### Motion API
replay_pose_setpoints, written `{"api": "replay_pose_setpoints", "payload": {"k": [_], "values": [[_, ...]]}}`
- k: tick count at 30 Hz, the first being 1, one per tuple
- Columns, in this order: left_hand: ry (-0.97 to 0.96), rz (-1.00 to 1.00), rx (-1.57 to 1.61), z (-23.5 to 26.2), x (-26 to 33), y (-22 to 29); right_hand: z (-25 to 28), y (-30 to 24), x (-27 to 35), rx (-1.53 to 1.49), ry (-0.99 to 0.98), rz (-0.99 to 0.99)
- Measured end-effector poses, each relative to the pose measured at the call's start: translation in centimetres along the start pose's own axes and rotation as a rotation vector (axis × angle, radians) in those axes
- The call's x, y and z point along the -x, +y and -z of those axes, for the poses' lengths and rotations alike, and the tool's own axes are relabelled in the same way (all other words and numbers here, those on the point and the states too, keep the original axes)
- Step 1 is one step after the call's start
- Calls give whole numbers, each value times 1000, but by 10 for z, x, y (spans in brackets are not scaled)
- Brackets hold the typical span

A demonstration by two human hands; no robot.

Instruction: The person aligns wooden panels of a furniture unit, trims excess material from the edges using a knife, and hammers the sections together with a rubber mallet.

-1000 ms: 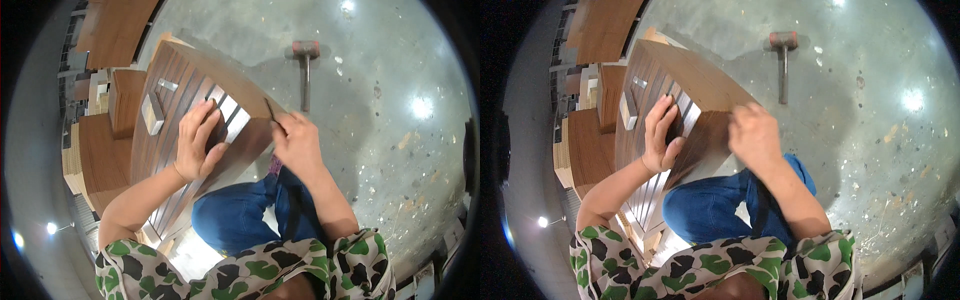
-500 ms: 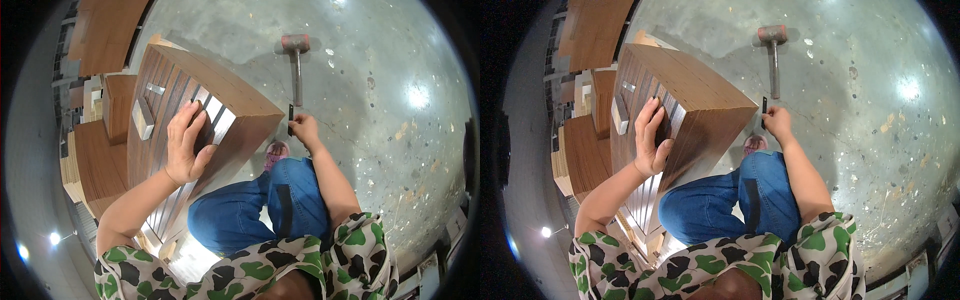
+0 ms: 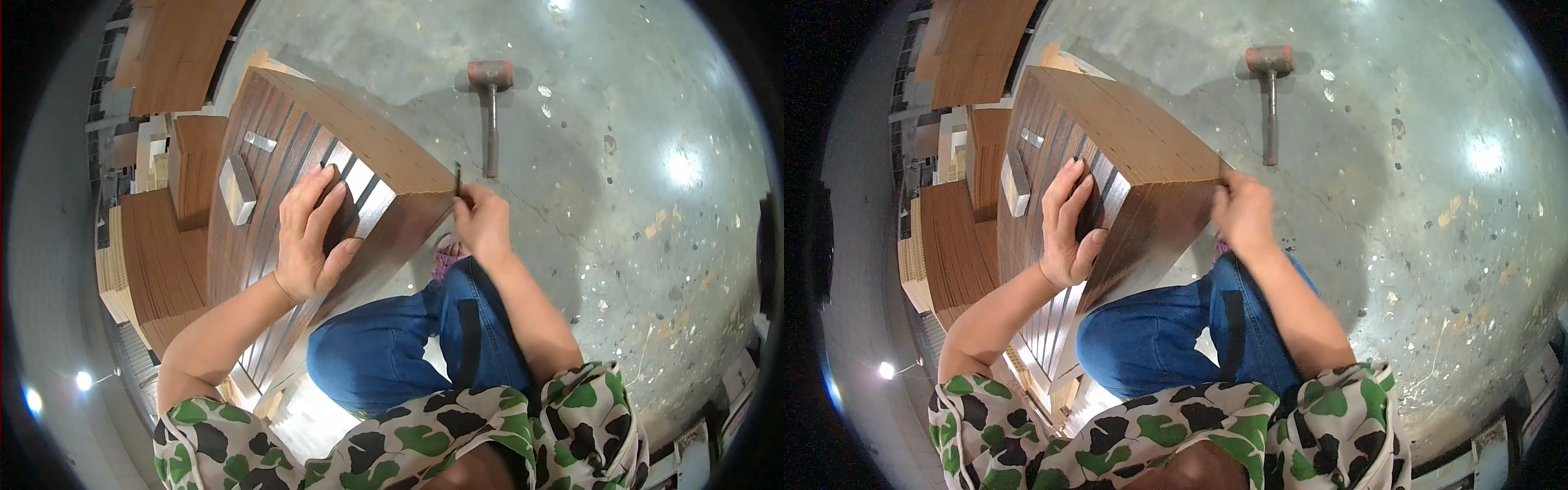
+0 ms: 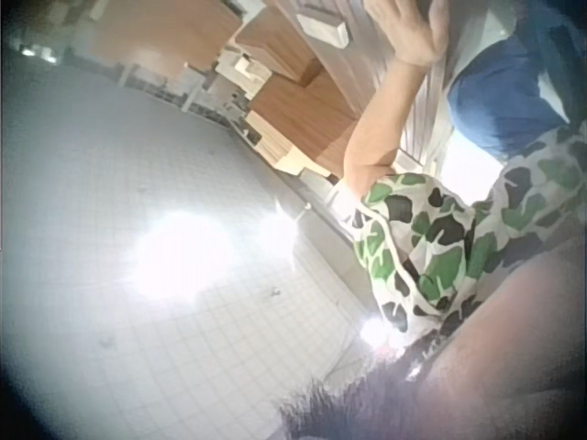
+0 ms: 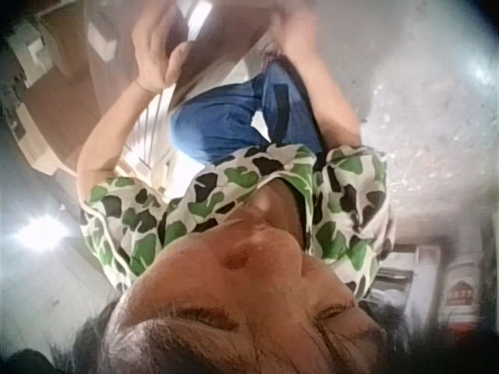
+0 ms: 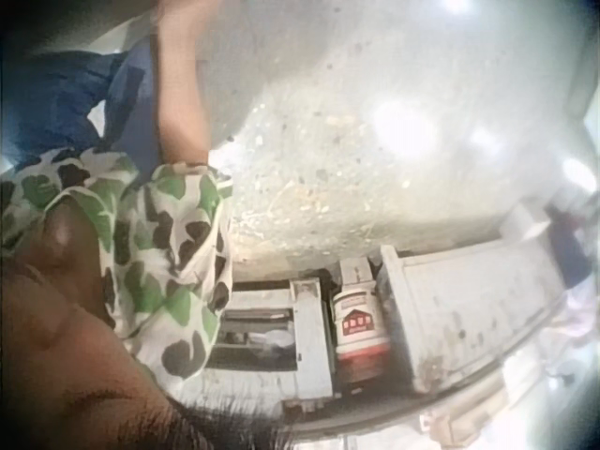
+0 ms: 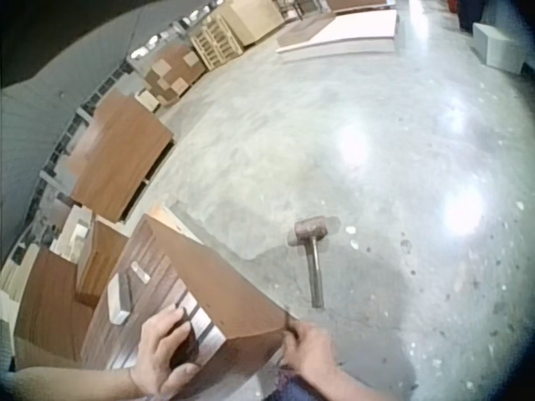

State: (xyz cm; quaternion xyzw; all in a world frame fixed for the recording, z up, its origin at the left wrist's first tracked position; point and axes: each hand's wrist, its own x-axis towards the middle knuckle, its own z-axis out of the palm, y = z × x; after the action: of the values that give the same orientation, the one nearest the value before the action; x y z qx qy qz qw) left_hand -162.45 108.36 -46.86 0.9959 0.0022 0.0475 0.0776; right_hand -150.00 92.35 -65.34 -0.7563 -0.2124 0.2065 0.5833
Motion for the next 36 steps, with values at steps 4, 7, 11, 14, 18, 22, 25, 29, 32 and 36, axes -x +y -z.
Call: {"api": "replay_pose_setpoints", "payload": {"k": [4,7,11,14,18,22,25,29,32,36], "values": [[-17,22,-13,4,8,-1,30,-108,31,-463,-83,-7],[-53,10,-17,5,3,2,14,-47,15,-448,-9,-311],[-32,-10,-16,3,0,1,-4,-41,19,-300,70,-201],[-52,17,-50,8,7,2,23,-122,33,-428,48,63],[-39,-2,-14,3,-2,4,18,-57,12,-360,151,-189],[-37,-5,-22,2,4,2,12,-80,24,-173,166,157],[-38,5,-37,5,3,1,32,-123,28,-434,66,207],[-35,0,-23,3,-4,7,32,-61,3,-244,2,-85],[-28,-3,-35,4,2,1,28,-91,18,-192,64,255],[-32,-2,-23,4,3,2,43,-98,18,-728,-213,-23]]}}
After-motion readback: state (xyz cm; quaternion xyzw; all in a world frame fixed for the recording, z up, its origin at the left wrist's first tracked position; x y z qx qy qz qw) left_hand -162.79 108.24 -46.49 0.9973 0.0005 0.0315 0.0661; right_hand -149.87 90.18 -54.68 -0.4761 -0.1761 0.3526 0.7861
